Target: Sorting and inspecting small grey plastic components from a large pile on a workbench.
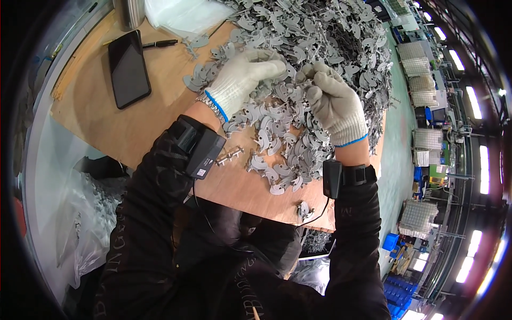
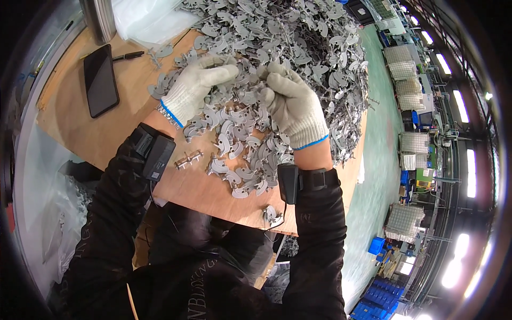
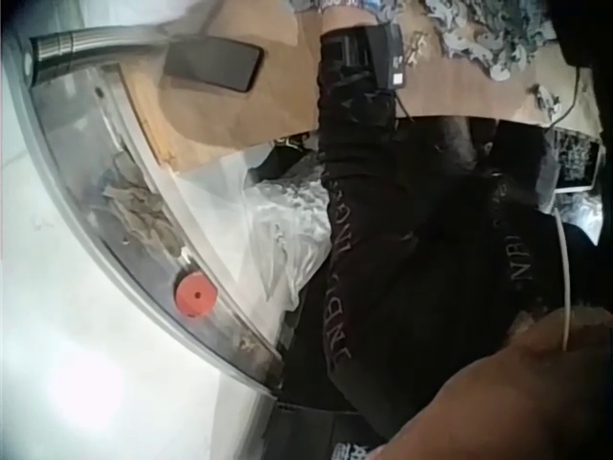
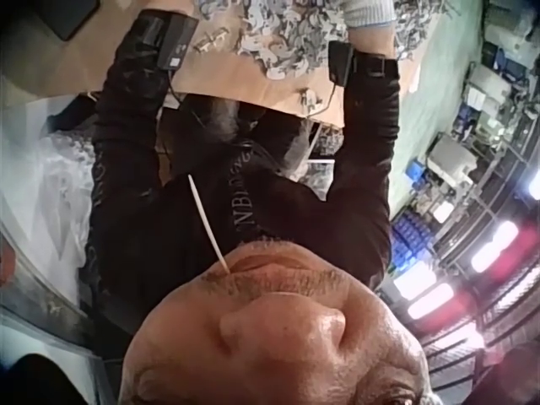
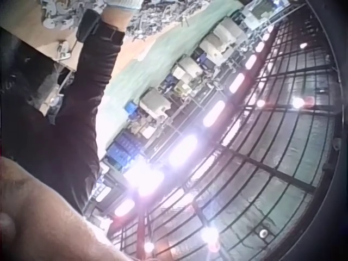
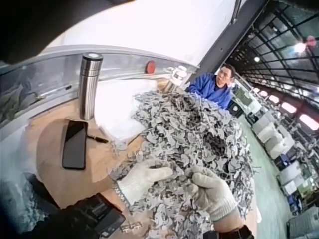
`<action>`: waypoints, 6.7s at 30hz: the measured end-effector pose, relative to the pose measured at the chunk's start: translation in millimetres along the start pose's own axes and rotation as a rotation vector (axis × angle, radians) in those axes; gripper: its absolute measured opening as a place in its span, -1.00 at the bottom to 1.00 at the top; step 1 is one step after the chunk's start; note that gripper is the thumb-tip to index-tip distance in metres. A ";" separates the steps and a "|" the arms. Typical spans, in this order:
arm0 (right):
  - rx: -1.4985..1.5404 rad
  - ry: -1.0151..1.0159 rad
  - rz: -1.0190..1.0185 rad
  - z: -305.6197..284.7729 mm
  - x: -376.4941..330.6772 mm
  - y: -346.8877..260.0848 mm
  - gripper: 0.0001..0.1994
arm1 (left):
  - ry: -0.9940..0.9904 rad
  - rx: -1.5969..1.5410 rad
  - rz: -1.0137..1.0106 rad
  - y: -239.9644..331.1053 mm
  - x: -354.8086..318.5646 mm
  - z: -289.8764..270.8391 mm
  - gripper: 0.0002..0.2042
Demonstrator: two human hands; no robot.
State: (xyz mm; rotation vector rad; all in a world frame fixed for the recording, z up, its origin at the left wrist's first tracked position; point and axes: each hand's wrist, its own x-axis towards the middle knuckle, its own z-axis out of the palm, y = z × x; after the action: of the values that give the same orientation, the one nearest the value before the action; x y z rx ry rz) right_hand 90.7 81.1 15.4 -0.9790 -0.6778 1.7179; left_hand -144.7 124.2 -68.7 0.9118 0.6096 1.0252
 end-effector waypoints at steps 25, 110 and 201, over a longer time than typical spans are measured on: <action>-0.585 0.474 -0.549 59.0 12.4 12.1 -0.79 | 0.057 0.037 0.018 -2.2 6.8 -10.7 -0.68; -1.819 -0.094 -0.128 146.9 3.6 -19.4 -0.59 | -0.118 -0.837 -0.315 -26.0 -9.4 14.3 -0.63; -0.636 0.691 0.205 -102.7 -126.0 -23.6 -0.58 | -0.387 -0.795 -0.528 -27.9 -2.4 2.5 -0.52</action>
State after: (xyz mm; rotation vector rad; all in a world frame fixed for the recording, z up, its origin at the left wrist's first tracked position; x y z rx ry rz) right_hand 211.4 -30.3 18.7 -2.0175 -0.6745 1.1935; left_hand -131.2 114.9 -91.5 0.2006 0.0671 0.5048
